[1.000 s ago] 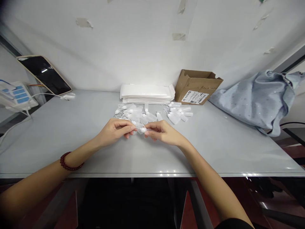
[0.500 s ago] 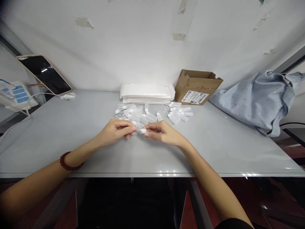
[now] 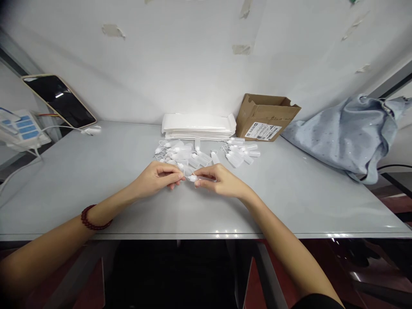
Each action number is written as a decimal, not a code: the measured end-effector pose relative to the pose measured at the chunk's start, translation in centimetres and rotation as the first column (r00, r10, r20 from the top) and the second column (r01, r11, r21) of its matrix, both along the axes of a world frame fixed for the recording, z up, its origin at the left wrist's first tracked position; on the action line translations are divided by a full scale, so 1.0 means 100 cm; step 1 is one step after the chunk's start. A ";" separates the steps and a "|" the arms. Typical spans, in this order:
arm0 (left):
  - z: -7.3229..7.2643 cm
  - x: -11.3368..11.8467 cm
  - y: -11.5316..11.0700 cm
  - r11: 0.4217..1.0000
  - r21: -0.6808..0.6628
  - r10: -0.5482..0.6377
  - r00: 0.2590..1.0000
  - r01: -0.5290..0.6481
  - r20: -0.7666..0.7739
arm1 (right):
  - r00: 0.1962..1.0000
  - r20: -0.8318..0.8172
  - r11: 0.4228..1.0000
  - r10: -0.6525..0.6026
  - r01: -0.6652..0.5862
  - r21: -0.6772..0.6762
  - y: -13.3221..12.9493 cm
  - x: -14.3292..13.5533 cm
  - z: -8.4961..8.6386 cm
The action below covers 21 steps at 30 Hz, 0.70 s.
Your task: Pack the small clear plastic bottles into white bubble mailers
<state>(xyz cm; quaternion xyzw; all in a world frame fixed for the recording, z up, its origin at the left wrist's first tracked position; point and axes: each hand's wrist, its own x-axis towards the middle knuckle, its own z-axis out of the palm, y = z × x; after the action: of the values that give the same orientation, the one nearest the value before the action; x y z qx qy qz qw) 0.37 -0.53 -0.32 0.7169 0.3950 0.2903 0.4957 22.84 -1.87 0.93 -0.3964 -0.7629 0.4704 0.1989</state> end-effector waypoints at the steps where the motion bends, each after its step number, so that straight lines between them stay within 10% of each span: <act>1: 0.000 0.000 0.000 1.000 0.002 0.001 1.000 -0.001 -0.002 | 1.000 0.001 1.000 0.001 -0.001 0.004 0.000 0.000 0.000; 21: -0.004 0.001 -0.001 1.000 0.021 -0.012 1.000 0.013 -0.021 | 1.000 0.003 1.000 0.003 -0.003 -0.004 0.000 -0.001 -0.001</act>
<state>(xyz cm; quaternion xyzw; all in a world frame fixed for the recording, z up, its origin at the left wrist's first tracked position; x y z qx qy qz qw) 0.44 -0.67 -0.75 0.7276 0.3928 0.2837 0.4857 22.74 -1.89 0.79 -0.3963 -0.7629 0.4716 0.1964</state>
